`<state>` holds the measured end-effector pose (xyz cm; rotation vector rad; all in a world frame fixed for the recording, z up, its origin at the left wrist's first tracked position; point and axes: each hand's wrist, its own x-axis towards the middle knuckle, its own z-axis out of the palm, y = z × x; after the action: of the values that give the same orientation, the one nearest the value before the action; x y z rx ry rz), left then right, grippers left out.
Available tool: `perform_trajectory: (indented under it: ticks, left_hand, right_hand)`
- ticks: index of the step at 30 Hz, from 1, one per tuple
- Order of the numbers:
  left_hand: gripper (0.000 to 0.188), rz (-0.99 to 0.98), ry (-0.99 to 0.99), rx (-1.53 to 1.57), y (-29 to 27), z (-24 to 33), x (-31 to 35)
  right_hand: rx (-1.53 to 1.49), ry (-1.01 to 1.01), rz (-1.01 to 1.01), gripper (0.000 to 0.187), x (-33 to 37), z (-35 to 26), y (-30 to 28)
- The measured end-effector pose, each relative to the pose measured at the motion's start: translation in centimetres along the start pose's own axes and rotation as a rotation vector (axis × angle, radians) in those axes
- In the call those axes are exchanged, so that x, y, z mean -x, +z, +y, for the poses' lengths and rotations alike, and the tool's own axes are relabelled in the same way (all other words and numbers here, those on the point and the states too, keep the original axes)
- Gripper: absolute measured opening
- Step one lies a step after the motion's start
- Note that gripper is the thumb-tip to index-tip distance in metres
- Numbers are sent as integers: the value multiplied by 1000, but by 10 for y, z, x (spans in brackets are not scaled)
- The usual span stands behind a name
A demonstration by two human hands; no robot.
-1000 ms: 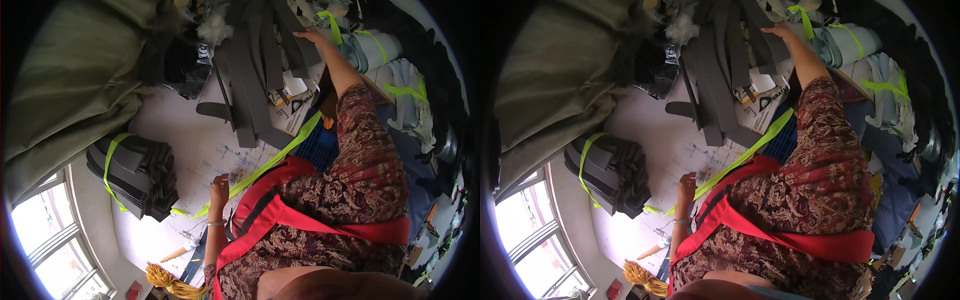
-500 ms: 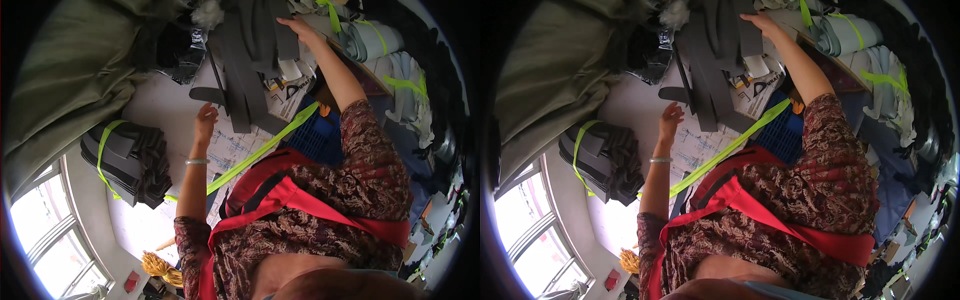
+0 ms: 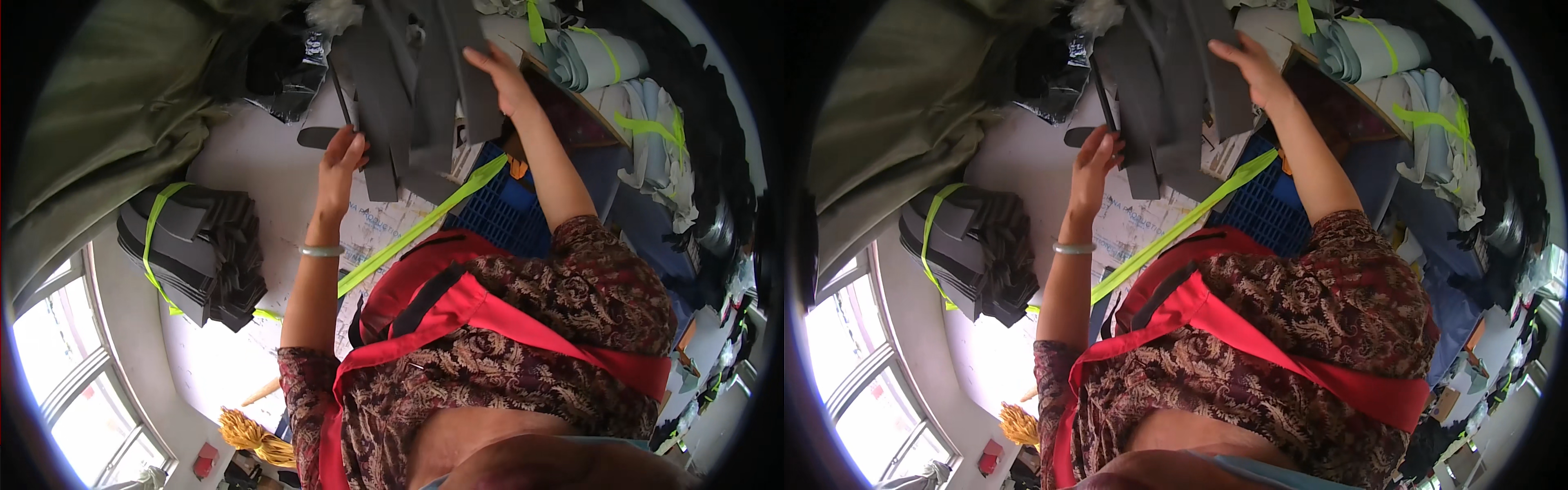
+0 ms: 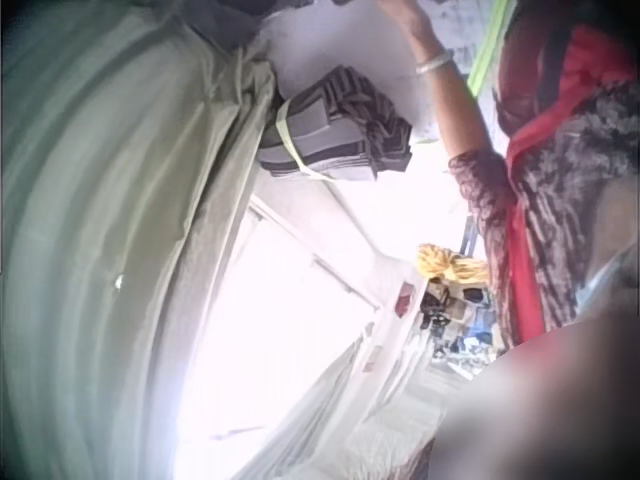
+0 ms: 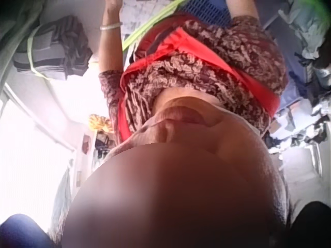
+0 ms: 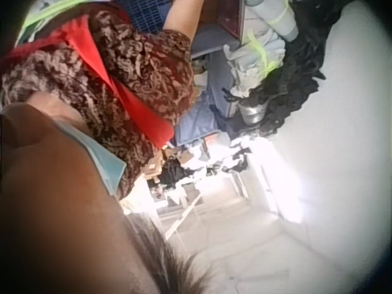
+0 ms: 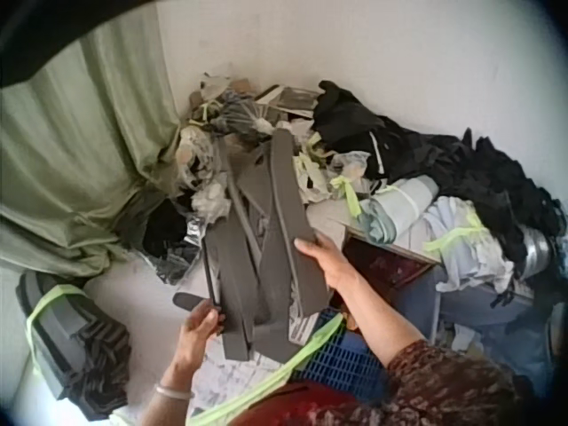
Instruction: Bundling and tying gray foam parts with yellow straps on a workbench.
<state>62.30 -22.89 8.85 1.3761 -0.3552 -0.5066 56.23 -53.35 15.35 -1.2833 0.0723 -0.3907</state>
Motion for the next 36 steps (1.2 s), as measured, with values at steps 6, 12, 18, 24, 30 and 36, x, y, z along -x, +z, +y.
perform_trajectory:
  ticks: [6, 12, 18, 24, 30, 36]
  left_hand:
    - [45, -250, -18, 306, 26, 5, -5]
    - [20, 51, -38, 220, -6, -17, 13]
    - [15, 233, -74, 504, -73, -52, 42]
    - [19, 343, -91, 580, -68, -81, 58]
    - [13, 311, -91, 707, -81, -110, 76]
    - [25, 101, -32, 739, -52, -74, 74]
  right_hand:
    - [41, 224, -225, 50, 35, 55, 71]
    - [474, 71, -327, 42, 14, 81, 67]
    - [886, -32, -231, 45, -33, 85, 66]
    - [1657, -110, -544, 48, -68, 137, 97]
    - [1221, 203, -681, 50, -53, 107, 105]
    - [644, 314, -748, 59, 51, 143, 133]
